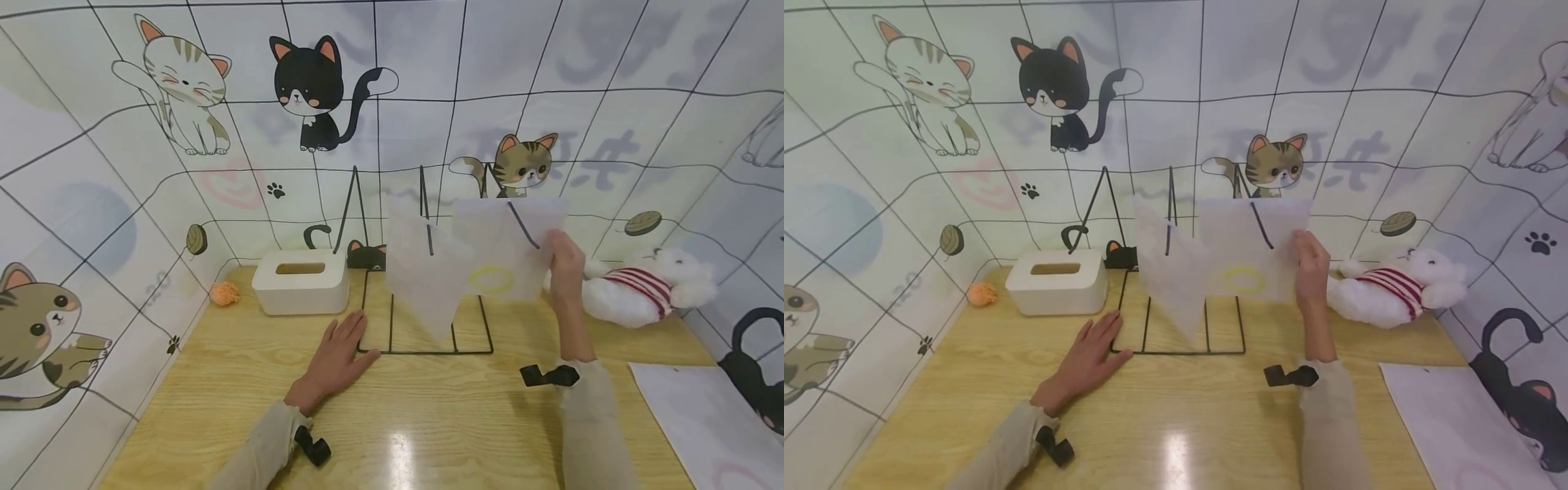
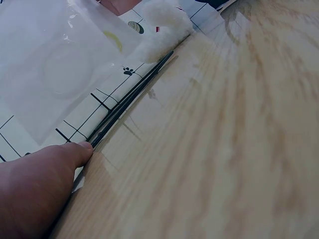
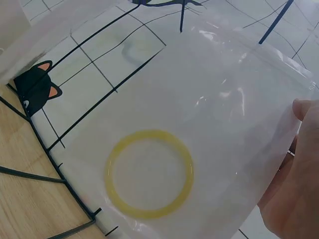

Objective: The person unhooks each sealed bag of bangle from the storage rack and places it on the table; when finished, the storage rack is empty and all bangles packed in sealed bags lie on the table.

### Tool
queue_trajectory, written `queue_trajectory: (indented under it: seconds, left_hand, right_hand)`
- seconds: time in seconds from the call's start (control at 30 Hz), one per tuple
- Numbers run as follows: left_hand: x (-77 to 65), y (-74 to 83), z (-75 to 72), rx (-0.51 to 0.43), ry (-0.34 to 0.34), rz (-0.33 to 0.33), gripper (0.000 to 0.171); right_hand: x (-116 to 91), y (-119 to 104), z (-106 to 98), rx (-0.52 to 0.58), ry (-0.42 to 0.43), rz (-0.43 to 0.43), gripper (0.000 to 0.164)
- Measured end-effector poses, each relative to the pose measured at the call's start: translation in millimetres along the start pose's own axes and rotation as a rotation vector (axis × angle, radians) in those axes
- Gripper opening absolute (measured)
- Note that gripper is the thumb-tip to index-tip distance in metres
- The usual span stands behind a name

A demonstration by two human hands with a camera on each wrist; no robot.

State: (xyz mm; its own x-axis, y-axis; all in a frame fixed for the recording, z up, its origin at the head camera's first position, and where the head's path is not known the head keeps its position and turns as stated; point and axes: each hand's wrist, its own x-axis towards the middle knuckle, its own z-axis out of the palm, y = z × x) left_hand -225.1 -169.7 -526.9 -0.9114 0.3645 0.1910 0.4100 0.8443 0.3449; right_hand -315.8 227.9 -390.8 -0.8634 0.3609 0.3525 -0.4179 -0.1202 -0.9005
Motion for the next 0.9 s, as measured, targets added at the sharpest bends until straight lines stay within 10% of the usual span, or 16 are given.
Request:
queue_trajectory:
  seconds: [0.5,0.9]
  left_hand:
    - [-0.8,2.5,-1.2,-0.007,-0.016,-0.009,0.080]
    - [-0.1,0.4,1.5,-0.003,-0.019,-0.011,0.080]
  right_hand:
    - [-13.0,-35.0,11.9,-0.157,-0.046,-0.235,0.009]
    - [-15.5,-41.8,13.0,-0.223,-0.055,-0.267,0.012]
